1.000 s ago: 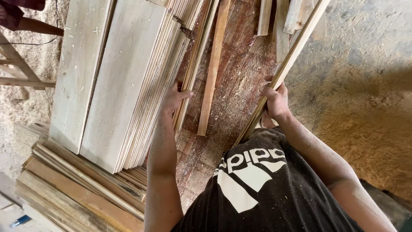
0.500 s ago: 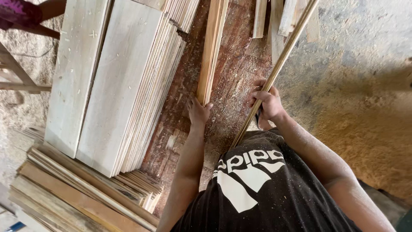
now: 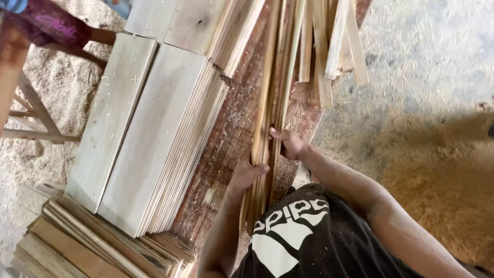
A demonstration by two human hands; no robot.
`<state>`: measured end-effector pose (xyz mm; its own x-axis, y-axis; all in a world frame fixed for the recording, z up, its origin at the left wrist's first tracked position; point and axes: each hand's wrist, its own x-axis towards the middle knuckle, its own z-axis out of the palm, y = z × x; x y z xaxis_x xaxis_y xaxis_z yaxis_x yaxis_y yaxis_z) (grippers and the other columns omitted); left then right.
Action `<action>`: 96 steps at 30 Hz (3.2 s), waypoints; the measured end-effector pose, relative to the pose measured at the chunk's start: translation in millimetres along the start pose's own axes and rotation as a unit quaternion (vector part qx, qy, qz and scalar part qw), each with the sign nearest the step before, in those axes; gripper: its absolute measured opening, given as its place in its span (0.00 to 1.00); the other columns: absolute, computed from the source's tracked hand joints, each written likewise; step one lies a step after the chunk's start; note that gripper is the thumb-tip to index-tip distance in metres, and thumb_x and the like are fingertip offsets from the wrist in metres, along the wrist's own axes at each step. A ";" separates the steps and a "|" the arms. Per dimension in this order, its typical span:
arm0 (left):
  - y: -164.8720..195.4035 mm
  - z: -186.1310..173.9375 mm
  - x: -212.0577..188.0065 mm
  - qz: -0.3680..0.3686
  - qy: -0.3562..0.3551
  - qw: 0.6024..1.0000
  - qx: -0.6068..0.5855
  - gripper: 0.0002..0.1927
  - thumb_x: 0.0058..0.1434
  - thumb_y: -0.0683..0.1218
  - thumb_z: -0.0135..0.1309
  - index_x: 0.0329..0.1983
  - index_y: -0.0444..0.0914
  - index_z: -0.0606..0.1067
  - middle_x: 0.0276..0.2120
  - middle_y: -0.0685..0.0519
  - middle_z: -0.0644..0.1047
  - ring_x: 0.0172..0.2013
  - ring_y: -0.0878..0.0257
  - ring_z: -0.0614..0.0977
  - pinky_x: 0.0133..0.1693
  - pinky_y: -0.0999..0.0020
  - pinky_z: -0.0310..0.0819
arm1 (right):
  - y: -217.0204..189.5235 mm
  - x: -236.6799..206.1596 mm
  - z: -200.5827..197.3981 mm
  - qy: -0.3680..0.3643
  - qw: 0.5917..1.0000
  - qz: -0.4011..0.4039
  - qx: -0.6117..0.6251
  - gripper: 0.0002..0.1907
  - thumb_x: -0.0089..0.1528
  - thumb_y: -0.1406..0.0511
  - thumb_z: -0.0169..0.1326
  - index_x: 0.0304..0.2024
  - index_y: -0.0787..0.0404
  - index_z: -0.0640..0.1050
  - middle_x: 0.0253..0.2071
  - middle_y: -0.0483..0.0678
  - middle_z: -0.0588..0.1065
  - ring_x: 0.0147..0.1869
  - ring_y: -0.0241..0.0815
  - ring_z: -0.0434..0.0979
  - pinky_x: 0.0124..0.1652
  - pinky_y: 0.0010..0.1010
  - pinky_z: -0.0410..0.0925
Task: The person uses a table saw to cut multiple thin wooden strips into shorter pieces. They feed each strip through the saw blade, remove the cut-off piece, and stack the finished pieces on the floor.
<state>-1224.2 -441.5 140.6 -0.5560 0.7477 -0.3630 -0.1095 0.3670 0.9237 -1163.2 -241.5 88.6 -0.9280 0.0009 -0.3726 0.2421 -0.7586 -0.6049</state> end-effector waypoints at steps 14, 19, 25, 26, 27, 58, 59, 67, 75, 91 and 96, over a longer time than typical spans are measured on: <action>71.0 -60.7 -17.4 0.056 -0.019 0.994 0.087 0.68 0.45 0.65 0.75 0.78 0.33 0.49 0.71 0.34 0.61 0.71 0.40 0.62 0.68 0.41 0.58 | -57.7 33.9 75.9 -0.074 0.519 -0.622 -0.582 0.32 0.67 0.79 0.61 0.68 0.44 0.73 0.69 0.47 0.67 0.46 0.21 0.81 0.46 0.20 0.76; 73.5 -68.5 4.1 0.106 -0.038 0.991 0.069 0.53 0.48 0.61 0.74 0.72 0.37 0.63 0.67 0.40 0.72 0.69 0.47 0.73 0.67 0.42 0.69 | -78.0 8.8 108.1 -0.196 0.880 -0.373 -0.220 0.28 0.68 0.66 0.73 0.64 0.60 0.72 0.54 0.52 0.80 0.56 0.43 0.85 0.60 0.38 0.81; 25.0 -37.5 26.4 0.026 -0.020 0.999 0.012 0.33 0.50 0.52 0.71 0.60 0.41 0.75 0.56 0.46 0.81 0.57 0.53 0.84 0.54 0.54 0.82 | -54.4 -10.8 95.2 -0.120 0.840 -0.353 -0.394 0.30 0.58 0.60 0.75 0.57 0.59 0.76 0.50 0.50 0.81 0.57 0.48 0.82 0.64 0.47 0.77; 14.8 -32.1 26.6 0.005 -0.015 1.000 0.019 0.29 0.54 0.51 0.70 0.58 0.40 0.76 0.54 0.45 0.82 0.55 0.53 0.86 0.53 0.56 0.83 | -45.9 -13.1 87.5 -0.125 0.864 -0.307 -0.378 0.35 0.55 0.58 0.76 0.59 0.60 0.73 0.53 0.49 0.79 0.59 0.48 0.80 0.63 0.47 0.73; 6.4 -28.3 26.7 -0.016 -0.010 0.999 0.027 0.25 0.58 0.51 0.68 0.57 0.39 0.77 0.52 0.44 0.84 0.52 0.53 0.89 0.52 0.59 0.85 | -36.5 -15.3 80.4 -0.131 0.885 -0.263 -0.361 0.41 0.52 0.57 0.76 0.62 0.60 0.70 0.55 0.49 0.77 0.62 0.48 0.77 0.63 0.47 0.70; 0.9 -15.7 13.9 0.161 0.005 0.985 0.060 0.39 0.53 0.53 0.71 0.66 0.43 0.67 0.62 0.50 0.72 0.64 0.52 0.72 0.64 0.50 0.69 | -81.9 -51.8 152.7 0.127 0.716 -0.212 -0.653 0.61 0.47 0.43 0.73 0.66 0.71 0.57 0.62 0.68 0.66 0.62 0.63 0.69 0.55 0.57 0.71; -1.1 -15.0 14.9 0.133 0.029 0.985 0.103 0.40 0.53 0.53 0.70 0.67 0.44 0.66 0.64 0.51 0.70 0.66 0.53 0.70 0.65 0.50 0.65 | -78.3 -50.1 146.9 0.145 0.672 -0.196 -0.699 0.68 0.49 0.44 0.76 0.70 0.74 0.49 0.68 0.74 0.57 0.68 0.70 0.60 0.55 0.63 0.66; 17.6 -6.0 9.8 0.176 -0.057 0.981 0.058 0.48 0.46 0.56 0.71 0.70 0.44 0.64 0.62 0.49 0.73 0.63 0.52 0.74 0.62 0.52 0.74 | -72.5 -80.9 139.9 0.045 0.761 -0.310 -0.568 0.40 0.54 0.45 0.70 0.58 0.60 0.74 0.56 0.56 0.76 0.59 0.47 0.81 0.58 0.44 0.75; 21.2 74.7 -39.0 0.004 -0.240 0.946 0.216 0.49 0.46 0.53 0.76 0.70 0.41 0.65 0.57 0.46 0.80 0.57 0.51 0.83 0.60 0.54 0.79 | -23.4 -224.9 67.5 0.246 0.822 -0.419 -0.298 0.19 0.58 0.64 0.66 0.48 0.65 0.79 0.42 0.53 0.82 0.44 0.44 0.85 0.46 0.42 0.82; -25.8 388.8 -204.8 0.059 -0.466 0.840 0.271 0.48 0.46 0.55 0.73 0.67 0.35 0.64 0.55 0.44 0.78 0.53 0.53 0.82 0.55 0.58 0.80 | 194.8 -553.7 -71.2 0.434 0.719 -0.498 0.218 0.28 0.51 0.68 0.70 0.50 0.62 0.70 0.39 0.51 0.77 0.42 0.46 0.82 0.44 0.43 0.79; -39.0 519.6 -275.0 0.050 -0.564 0.788 0.244 0.43 0.45 0.53 0.74 0.62 0.34 0.71 0.46 0.44 0.83 0.45 0.54 0.85 0.48 0.59 0.83 | 245.4 -684.4 -107.7 0.486 0.658 -0.542 0.193 0.32 0.51 0.61 0.73 0.51 0.61 0.71 0.41 0.48 0.78 0.43 0.41 0.80 0.45 0.40 0.77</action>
<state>-638.8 -373.9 140.9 0.5734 0.7016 -0.4230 0.3709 0.2380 0.8977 -438.2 -358.0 119.4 0.1695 0.9514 -0.2572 -0.6766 -0.0774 -0.7323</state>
